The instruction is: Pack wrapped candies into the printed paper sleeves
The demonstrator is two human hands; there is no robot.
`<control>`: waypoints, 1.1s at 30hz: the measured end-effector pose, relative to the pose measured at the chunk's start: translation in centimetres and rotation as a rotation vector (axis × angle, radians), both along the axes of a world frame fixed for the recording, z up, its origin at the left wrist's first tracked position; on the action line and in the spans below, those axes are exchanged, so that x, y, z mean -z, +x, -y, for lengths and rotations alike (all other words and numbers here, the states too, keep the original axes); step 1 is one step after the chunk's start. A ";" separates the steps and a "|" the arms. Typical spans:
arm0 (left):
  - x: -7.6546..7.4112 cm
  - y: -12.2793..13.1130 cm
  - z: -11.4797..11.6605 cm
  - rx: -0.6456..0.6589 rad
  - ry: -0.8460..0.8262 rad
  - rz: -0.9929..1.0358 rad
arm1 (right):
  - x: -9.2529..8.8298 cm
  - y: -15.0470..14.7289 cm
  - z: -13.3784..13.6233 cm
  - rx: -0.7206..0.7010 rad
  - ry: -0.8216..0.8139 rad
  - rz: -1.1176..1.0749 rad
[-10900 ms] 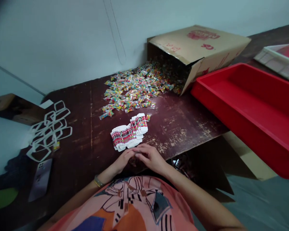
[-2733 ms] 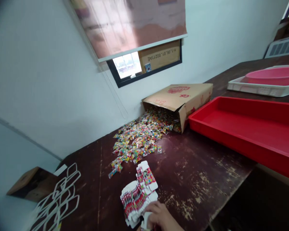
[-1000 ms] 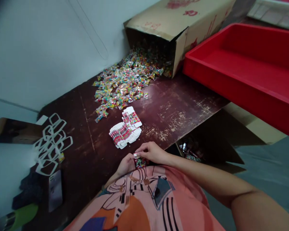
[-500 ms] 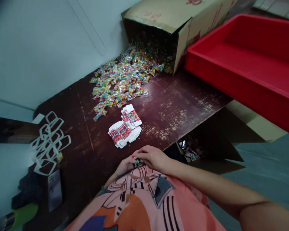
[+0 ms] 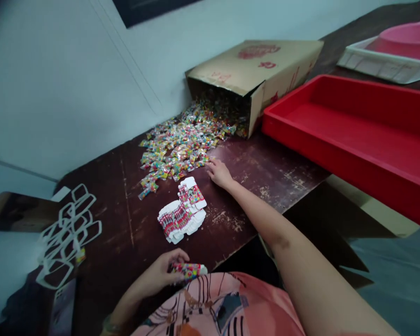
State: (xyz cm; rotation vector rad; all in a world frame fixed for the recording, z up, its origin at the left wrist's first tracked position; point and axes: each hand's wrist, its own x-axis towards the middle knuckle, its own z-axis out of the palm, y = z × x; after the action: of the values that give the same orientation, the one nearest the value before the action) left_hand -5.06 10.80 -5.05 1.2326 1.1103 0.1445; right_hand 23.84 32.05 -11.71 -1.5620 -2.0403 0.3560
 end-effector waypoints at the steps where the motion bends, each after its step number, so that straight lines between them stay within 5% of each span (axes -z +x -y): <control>1: -0.5 -0.6 -0.1 0.078 -0.037 -0.027 | -0.3 0.1 -1.1 -0.009 0.002 0.018; 3: -1.0 -1.5 -0.1 0.120 -0.072 -0.021 | -0.6 0.3 -1.3 -0.016 0.003 0.061; 5: -1.0 -1.8 -0.2 -0.016 -0.062 0.067 | -0.4 0.0 1.3 -0.011 0.000 0.093; 10: 0.8 -0.1 -1.2 -0.441 -0.143 0.298 | 1.6 -1.1 16.4 -0.168 -0.018 0.090; 13: 2.3 2.1 -2.2 -0.513 -0.161 0.380 | 2.3 -0.7 24.8 -0.391 -0.076 0.000; 15: 3.1 3.5 -2.7 -0.502 -0.174 0.371 | 2.2 -0.1 27.6 -0.464 -0.094 -0.095; 18: 3.7 5.6 -2.7 -0.434 -0.175 0.292 | 0.9 0.1 27.5 -0.379 -0.100 -0.342; 22: 3.4 7.6 -1.5 -0.295 -0.094 0.218 | -2.4 -0.9 22.9 -0.092 -0.142 -0.624; 26: 2.5 8.1 -0.6 -0.225 -0.011 0.180 | -4.7 -1.9 19.4 -0.007 -0.156 -0.681; 30: 1.7 7.4 -0.4 -0.284 -0.012 0.195 | -4.5 -3.1 19.9 -0.197 -0.155 -0.577; 33: 1.7 7.1 -0.4 -0.412 -0.111 0.238 | -3.5 -4.1 21.1 -0.094 -0.175 -0.729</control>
State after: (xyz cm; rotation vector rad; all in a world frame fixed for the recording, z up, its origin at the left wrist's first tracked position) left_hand 2.03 11.23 -6.76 0.8507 1.1340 0.5215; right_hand 19.72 10.97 -8.23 -1.1790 -1.5298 0.9976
